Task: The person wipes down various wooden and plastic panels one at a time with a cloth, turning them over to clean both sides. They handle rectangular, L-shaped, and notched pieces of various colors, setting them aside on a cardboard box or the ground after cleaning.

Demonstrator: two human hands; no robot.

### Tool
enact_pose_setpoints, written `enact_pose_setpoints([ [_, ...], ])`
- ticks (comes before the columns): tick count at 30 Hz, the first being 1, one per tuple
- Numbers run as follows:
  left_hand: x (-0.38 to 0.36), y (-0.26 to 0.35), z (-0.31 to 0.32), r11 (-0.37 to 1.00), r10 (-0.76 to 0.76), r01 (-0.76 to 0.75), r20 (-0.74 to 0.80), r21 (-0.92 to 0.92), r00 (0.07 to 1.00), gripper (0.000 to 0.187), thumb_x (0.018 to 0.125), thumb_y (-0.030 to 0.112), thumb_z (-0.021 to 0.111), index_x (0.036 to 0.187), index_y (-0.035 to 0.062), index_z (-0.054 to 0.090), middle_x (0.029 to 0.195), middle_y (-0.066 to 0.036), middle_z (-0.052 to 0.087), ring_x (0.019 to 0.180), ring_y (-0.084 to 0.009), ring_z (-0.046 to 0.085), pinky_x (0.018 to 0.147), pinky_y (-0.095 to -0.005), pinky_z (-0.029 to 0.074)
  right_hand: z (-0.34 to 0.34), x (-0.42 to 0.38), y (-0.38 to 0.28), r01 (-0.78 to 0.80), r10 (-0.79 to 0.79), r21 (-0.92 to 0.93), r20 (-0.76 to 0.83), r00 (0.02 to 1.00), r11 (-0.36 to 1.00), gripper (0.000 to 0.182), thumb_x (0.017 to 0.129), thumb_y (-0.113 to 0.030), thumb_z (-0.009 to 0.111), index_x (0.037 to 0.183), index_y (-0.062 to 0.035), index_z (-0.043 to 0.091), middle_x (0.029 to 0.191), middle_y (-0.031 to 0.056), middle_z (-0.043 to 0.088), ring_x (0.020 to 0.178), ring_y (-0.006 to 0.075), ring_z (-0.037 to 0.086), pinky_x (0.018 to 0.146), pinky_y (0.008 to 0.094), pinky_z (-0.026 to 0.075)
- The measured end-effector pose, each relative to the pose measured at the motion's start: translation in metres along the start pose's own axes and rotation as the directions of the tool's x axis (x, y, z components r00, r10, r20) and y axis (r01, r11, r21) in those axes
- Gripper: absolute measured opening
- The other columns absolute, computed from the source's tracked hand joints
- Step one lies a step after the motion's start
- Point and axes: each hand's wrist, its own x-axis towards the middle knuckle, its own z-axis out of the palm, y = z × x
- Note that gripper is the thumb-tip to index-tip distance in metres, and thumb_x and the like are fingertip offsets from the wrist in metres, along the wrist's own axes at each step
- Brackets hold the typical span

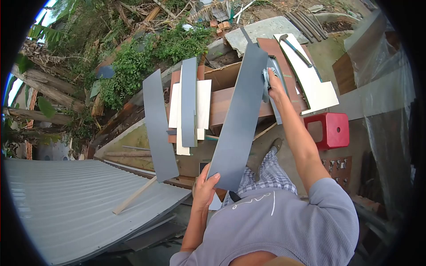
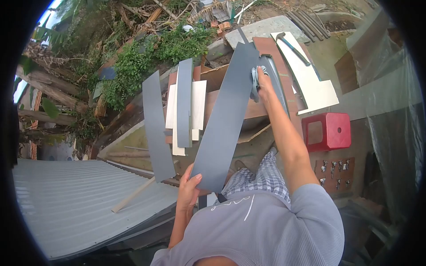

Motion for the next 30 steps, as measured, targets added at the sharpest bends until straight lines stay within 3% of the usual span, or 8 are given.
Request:
enact_pose_setpoints([
  [9, 0.045, -0.014, -0.029, 0.986, 0.148, -0.144, 0.047, -0.084, 0.988, 0.05, 0.082, 0.012, 0.055, 0.127, -0.0017, 0.039, 0.113, -0.009, 0.052, 0.101, -0.0144, 0.053, 0.088, -0.0296, 0.042, 0.046, -0.199, 0.063, -0.466, 0.448, -0.13, 0.582, 0.679, 0.875, 0.058, 0.08, -0.033, 0.066, 0.124, -0.0039, 0.041, 0.115, 0.0055, 0.053, 0.105, 0.0149, 0.053, 0.09, 0.0331, 0.046],
  [13, 0.068, -0.041, -0.064, 0.982, 0.119, -0.097, 0.138, -0.161, 0.983, 0.057, 0.083, 0.015, 0.058, 0.132, -0.0006, 0.034, 0.121, -0.011, 0.048, 0.109, -0.0181, 0.049, 0.093, -0.0326, 0.04, 0.049, -0.193, 0.063, -0.191, 0.327, -0.287, 0.572, 0.752, 0.939, 0.05, 0.079, -0.029, 0.065, 0.118, -0.0017, 0.047, 0.106, 0.0073, 0.058, 0.095, 0.0152, 0.056, 0.082, 0.0301, 0.045],
  [15, 0.088, -0.052, -0.079, 0.929, 0.168, -0.217, 0.181, 0.299, 0.969, 0.068, 0.083, 0.022, 0.061, 0.137, 0.0009, 0.025, 0.135, -0.015, 0.036, 0.122, -0.027, 0.039, 0.098, -0.0372, 0.034, 0.051, -0.194, 0.065, -0.07, 0.243, -0.303, 0.585, 0.774, 0.951, 0.045, 0.078, -0.026, 0.066, 0.113, -0.0006, 0.051, 0.099, 0.0075, 0.061, 0.09, 0.0154, 0.058, 0.078, 0.0289, 0.046],
  [17, 0.093, -0.018, -0.06, 0.861, 0.346, -0.328, 0.025, 0.389, 0.938, 0.078, 0.084, 0.032, 0.061, 0.14, 0.0019, 0.015, 0.144, -0.019, 0.018, 0.13, -0.0384, 0.024, 0.103, -0.041, 0.026, 0.059, -0.203, 0.055, 0.33, 0.008, -0.607, 0.486, 0.874, 0.723, 0.039, 0.077, -0.022, 0.066, 0.105, 0.0014, 0.054, 0.091, 0.0102, 0.062, 0.08, 0.0176, 0.06, 0.071, 0.0293, 0.046],
  [20, 0.11, 0.048, -0.016, 0.66, 0.672, -0.612, 0.024, 0.436, 0.741, 0.102, 0.074, 0.049, 0.067, 0.142, 0.008, 0.003, 0.146, -0.02, 0.007, 0.132, -0.0401, 0.017, 0.106, -0.0469, 0.018, 0.072, -0.219, 0.06, 0.499, -0.182, -0.715, 0.476, 0.861, 0.49, 0.037, 0.075, -0.018, 0.064, 0.105, 0.0012, 0.053, 0.085, 0.0157, 0.061, 0.076, 0.0288, 0.061, 0.067, 0.0358, 0.047],
  [22, 0.13, 0.073, 0.009, 0.647, 0.716, -0.66, -0.005, 0.382, 0.698, 0.112, 0.068, 0.055, 0.068, 0.141, 0.0076, -0.002, 0.146, -0.021, 0.003, 0.134, -0.0398, 0.009, 0.107, -0.0456, 0.015, 0.079, -0.226, 0.063, 0.599, -0.279, -0.756, 0.534, 0.798, 0.264, 0.046, 0.069, -0.011, 0.065, 0.109, 0.0029, 0.048, 0.097, 0.0219, 0.057, 0.083, 0.0397, 0.057, 0.072, 0.0438, 0.047],
  [25, 0.146, 0.067, 0.018, 0.697, 0.714, -0.704, -0.228, 0.139, 0.662, 0.088, 0.08, 0.046, 0.06, 0.138, -0.0004, 0.013, 0.136, -0.018, 0.027, 0.122, -0.0303, 0.033, 0.103, -0.0376, 0.025, 0.08, -0.242, 0.079, 0.703, -0.401, -0.701, 0.612, 0.682, 0.124, 0.051, 0.064, -0.006, 0.068, 0.11, 0.0007, 0.049, 0.108, 0.0224, 0.054, 0.086, 0.0401, 0.058, 0.074, 0.0428, 0.049],
  [30, 0.137, 0.078, -0.013, 0.702, 0.552, -0.593, -0.225, -0.394, 0.803, 0.076, 0.074, 0.059, 0.056, 0.126, 0.0059, 0.039, 0.117, -0.013, 0.046, 0.108, -0.0286, 0.047, 0.088, -0.0448, 0.042, 0.065, -0.268, 0.073, 0.867, -0.195, -0.461, 0.847, 0.494, 0.19, 0.061, 0.064, -0.007, 0.07, 0.12, -0.0029, 0.047, 0.127, 0.0229, 0.041, 0.117, 0.0404, 0.04, 0.097, 0.0429, 0.036],
])
